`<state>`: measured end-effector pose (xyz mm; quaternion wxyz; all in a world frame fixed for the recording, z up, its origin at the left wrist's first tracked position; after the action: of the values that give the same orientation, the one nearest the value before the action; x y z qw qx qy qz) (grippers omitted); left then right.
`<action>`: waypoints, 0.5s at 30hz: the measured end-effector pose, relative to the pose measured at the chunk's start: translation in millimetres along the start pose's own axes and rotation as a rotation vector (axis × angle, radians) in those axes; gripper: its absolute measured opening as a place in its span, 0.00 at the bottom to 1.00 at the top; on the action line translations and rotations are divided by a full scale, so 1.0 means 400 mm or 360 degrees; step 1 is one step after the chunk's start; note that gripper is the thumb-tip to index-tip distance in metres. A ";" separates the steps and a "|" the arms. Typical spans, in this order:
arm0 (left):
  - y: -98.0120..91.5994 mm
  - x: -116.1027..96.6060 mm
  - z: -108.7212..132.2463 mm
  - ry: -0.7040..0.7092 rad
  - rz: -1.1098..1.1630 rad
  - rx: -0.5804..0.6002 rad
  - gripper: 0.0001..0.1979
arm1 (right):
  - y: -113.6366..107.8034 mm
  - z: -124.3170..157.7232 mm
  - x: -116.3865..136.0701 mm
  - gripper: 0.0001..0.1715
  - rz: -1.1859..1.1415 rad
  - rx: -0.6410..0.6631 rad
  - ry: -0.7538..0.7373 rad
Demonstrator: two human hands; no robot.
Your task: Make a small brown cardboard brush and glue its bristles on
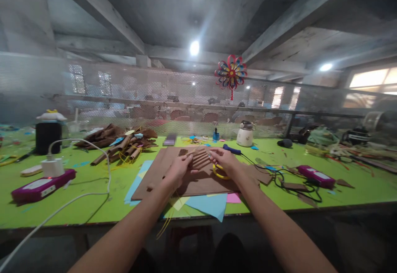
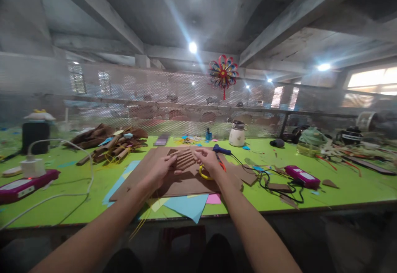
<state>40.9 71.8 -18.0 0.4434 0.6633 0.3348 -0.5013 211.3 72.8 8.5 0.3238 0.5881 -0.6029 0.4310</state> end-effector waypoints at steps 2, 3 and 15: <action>-0.004 -0.012 0.001 0.0071 -0.0119 -0.0020 0.09 | -0.040 -0.007 -0.041 0.21 -0.0063 -0.0194 0.0088; -0.005 -0.015 0.002 0.0083 -0.0148 -0.0025 0.09 | -0.052 -0.010 -0.056 0.21 -0.0036 -0.0241 0.0120; 0.040 0.013 0.017 -0.0216 0.0120 0.0283 0.09 | 0.090 0.025 0.024 0.28 -0.0382 0.0516 -0.0009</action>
<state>54.1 59.4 -19.5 0.4230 0.6767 0.2331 -0.5557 176.0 57.4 7.9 0.2722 0.7015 -0.4521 0.4790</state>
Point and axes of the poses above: each hand's wrist, its own z-axis away from the middle knuckle, its own y-axis out of the palm, x = y × z, the point moved 9 cm from there along -z, towards the middle knuckle, and after that the axes turned 8 degrees about x, right-handed, at the moved point
